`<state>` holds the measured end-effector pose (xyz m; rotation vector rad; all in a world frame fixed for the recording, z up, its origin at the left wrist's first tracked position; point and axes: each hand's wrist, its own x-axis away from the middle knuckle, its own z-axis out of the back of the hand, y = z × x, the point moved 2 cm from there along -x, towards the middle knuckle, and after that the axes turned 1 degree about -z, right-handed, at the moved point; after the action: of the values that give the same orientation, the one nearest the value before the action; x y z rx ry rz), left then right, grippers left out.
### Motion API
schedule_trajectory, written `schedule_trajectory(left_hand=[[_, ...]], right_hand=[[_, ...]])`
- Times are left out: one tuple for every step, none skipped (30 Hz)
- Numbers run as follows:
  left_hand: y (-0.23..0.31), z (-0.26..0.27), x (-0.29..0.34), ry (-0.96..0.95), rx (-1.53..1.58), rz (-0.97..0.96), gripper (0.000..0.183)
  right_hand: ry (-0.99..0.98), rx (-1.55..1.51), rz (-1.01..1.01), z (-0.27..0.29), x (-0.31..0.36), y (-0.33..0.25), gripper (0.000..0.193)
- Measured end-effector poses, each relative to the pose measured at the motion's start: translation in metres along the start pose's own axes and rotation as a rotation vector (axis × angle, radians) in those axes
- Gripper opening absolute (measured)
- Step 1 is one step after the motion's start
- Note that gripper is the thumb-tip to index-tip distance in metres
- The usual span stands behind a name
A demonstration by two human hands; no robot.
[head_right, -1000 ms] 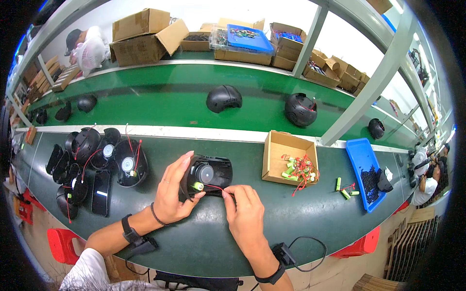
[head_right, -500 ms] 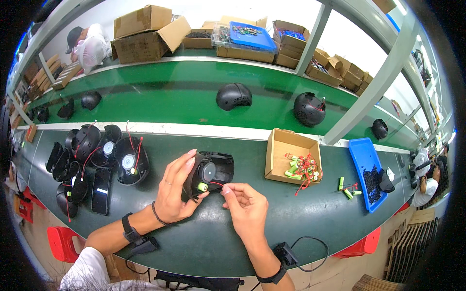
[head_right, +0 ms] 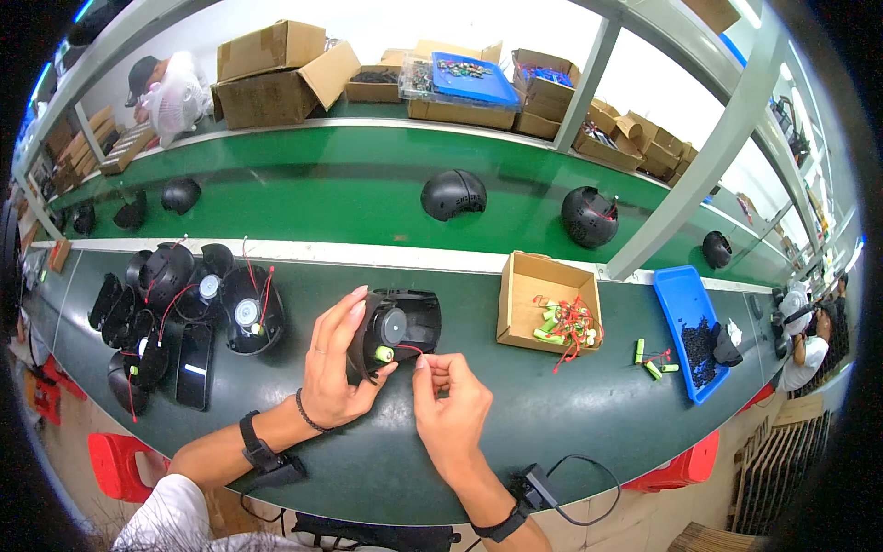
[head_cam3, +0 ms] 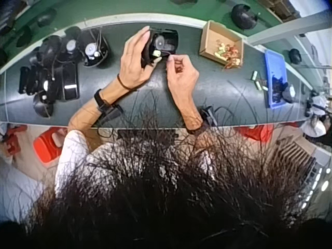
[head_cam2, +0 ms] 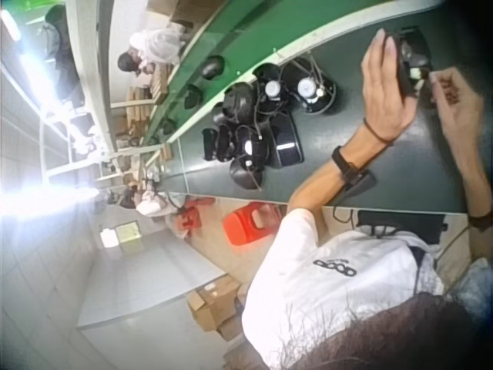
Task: Assembling plastic shells, batteries, and internal components of portable speakers at a factory workstation.
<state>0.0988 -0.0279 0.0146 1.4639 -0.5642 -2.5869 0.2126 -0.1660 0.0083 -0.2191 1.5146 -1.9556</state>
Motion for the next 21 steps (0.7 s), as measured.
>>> schedule_trajectory(left_hand=[[0.002, 0.000, 0.000, 0.009, 0.007, 0.014, 0.090], [0.004, -0.001, -0.001, 0.012, 0.011, 0.008, 0.090], [0.004, -0.003, -0.001, 0.030, 0.032, 0.109, 0.085], [0.003, -0.004, -0.004, 0.055, 0.046, 0.206, 0.080], [-0.001, -0.008, 0.000, 0.094, 0.146, 0.344, 0.076], [0.002, -0.012, 0.001, 0.202, 0.352, 0.520, 0.069], [0.002, -0.015, -0.003, 0.275, 0.534, 0.651, 0.065], [-0.002, -0.019, -0.005, 0.349, 0.719, 0.778, 0.060], [-0.007, -0.025, -0.002, 0.379, 0.791, 0.873, 0.056], [-0.010, -0.032, -0.001, 0.463, 1.012, 1.005, 0.047], [-0.008, -0.034, 0.005, 0.435, 1.110, 1.117, 0.042], [-0.006, -0.034, 0.010, 0.404, 1.209, 1.229, 0.038], [0.001, -0.029, 0.004, 0.394, 1.242, 1.278, 0.039], [-0.004, -0.030, 0.008, 0.399, 1.247, 1.279, 0.039], [-0.012, -0.031, 0.016, 0.374, 1.309, 1.282, 0.042], [-0.019, -0.030, 0.022, 0.351, 1.372, 1.281, 0.044], [-0.027, -0.022, 0.026, 0.316, 1.410, 1.302, 0.046], [-0.041, -0.022, 0.035, 0.376, 1.434, 1.321, 0.046], [-0.047, -0.013, 0.033, 0.312, 1.410, 1.265, 0.046], [-0.051, -0.003, 0.032, 0.259, 1.381, 1.213, 0.047], [-0.054, 0.001, 0.030, 0.152, 1.339, 1.122, 0.048]], right_hand=[[0.006, 0.002, 0.003, -0.001, 0.002, -0.001, 0.009], [0.030, 0.063, 0.078, -0.004, 0.003, -0.004, 0.009], [0.054, 0.125, 0.153, -0.006, 0.005, -0.007, 0.009], [0.057, 0.122, 0.167, -0.009, 0.005, -0.009, 0.009], [0.042, 0.163, 0.216, -0.012, 0.009, -0.010, 0.009], [0.027, 0.204, 0.266, -0.016, 0.014, -0.011, 0.010], [0.026, 0.211, 0.353, -0.021, 0.021, -0.014, 0.010], [0.015, 0.238, 0.387, -0.026, 0.027, -0.017, 0.011], [-0.011, 0.269, 0.419, -0.028, 0.031, -0.025, 0.011], [-0.042, 0.300, 0.446, -0.030, 0.035, -0.032, 0.011], [-0.049, 0.294, 0.456, -0.033, 0.037, -0.037, 0.011], [-0.089, 0.350, 0.500, -0.038, 0.038, -0.042, 0.012], [-0.127, 0.414, 0.538, -0.040, 0.040, -0.046, 0.014], [-0.131, 0.419, 0.541, -0.038, 0.040, -0.048, 0.014], [-0.248, 0.407, 0.502, -0.037, 0.041, -0.049, 0.015], [-0.364, 0.396, 0.463, -0.035, 0.040, -0.052, 0.018], [-0.370, 0.404, 0.464, -0.026, 0.035, -0.056, 0.018], [-0.658, 0.281, 0.444, -0.011, 0.025, -0.060, 0.020], [-0.941, 0.153, 0.417, 0.008, 0.011, -0.067, 0.023], [-0.978, 0.291, 0.322, 0.030, -0.019, -0.084, 0.025], [-0.875, 0.278, 0.125, 0.046, -0.055, -0.097, 0.019]])
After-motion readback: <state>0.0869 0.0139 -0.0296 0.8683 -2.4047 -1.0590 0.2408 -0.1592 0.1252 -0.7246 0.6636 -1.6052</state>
